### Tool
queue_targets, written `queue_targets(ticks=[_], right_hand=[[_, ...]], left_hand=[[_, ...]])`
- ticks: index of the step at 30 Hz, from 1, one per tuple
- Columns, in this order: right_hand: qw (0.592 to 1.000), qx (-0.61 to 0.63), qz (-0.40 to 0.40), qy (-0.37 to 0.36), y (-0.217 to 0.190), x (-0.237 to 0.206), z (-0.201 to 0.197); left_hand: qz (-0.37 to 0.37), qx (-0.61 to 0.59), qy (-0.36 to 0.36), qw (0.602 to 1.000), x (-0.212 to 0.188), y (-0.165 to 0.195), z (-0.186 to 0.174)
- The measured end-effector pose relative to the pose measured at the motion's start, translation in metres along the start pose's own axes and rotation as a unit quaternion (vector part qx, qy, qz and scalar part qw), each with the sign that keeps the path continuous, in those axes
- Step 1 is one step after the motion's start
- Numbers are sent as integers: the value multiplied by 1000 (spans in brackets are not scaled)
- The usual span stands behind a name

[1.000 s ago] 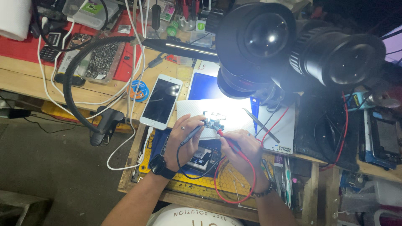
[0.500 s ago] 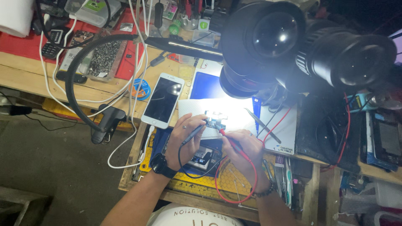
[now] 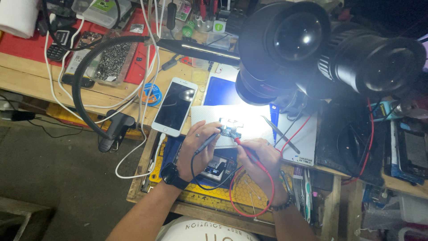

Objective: The person uses a soldering iron and tweezers to work on a small circuit board placed on a white surface. They then switch to a hot air gun to heat the board while holding it with tweezers.

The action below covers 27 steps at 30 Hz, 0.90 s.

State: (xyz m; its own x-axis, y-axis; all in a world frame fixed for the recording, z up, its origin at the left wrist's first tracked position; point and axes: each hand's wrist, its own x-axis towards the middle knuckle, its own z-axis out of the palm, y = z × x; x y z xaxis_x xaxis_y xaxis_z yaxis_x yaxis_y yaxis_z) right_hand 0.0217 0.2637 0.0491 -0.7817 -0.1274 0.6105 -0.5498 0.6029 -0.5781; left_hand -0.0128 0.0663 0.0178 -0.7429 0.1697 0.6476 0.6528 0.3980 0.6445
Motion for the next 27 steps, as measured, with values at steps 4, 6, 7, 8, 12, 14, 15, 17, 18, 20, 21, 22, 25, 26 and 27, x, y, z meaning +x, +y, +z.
queue_targets(ticks=[4,6,7,8,12,14,15,17,18,20,21,22,25,26,27], right_hand=[[1000,1,1,2,-1,-1,-1],[1000,3,-2,0,-2,0,-1],[1000,4,-3,0,-1,-1,-1],[1000,6,-2,-1,-1,-1,-1],[1000,9,-1,-1,0,-1,0],[1000,7,-2,-3,1,-1,-1],[1000,5,-3,-6,2,-1,-1],[1000,3,-9,-3,2,0,-1],[1000,3,-13,1,2,-1,-2],[1000,4,-13,4,1,-1,-1],[1000,4,-9,3,1,0,-1],[1000,3,-4,2,1,0,-1],[1000,-4,-7,3,0,1,-1],[1000,-5,-7,2,0,1,-1],[1000,-6,-6,1,-1,1,-1]], left_hand=[[-2,-2,0,1000,-1,1,0],[-3,-2,-1,1000,-1,1,0],[-3,-3,-1,1000,-1,1,0],[-3,-1,-2,1000,-1,1,0],[-1,0,-4,1000,-2,0,0],[-1,-2,-4,1000,-1,0,1],[-2,-3,-4,1000,-2,0,1],[-1,-4,-3,1000,-2,0,2],[-1,-3,-2,1000,-2,0,3],[-2,-3,0,1000,-2,0,3],[-4,-3,-1,1000,-3,0,2],[-5,-3,-1,1000,-3,0,2],[2,0,0,1000,-2,-1,2],[2,-1,0,1000,-2,-1,2],[1,-2,-1,1000,-2,-1,2]])
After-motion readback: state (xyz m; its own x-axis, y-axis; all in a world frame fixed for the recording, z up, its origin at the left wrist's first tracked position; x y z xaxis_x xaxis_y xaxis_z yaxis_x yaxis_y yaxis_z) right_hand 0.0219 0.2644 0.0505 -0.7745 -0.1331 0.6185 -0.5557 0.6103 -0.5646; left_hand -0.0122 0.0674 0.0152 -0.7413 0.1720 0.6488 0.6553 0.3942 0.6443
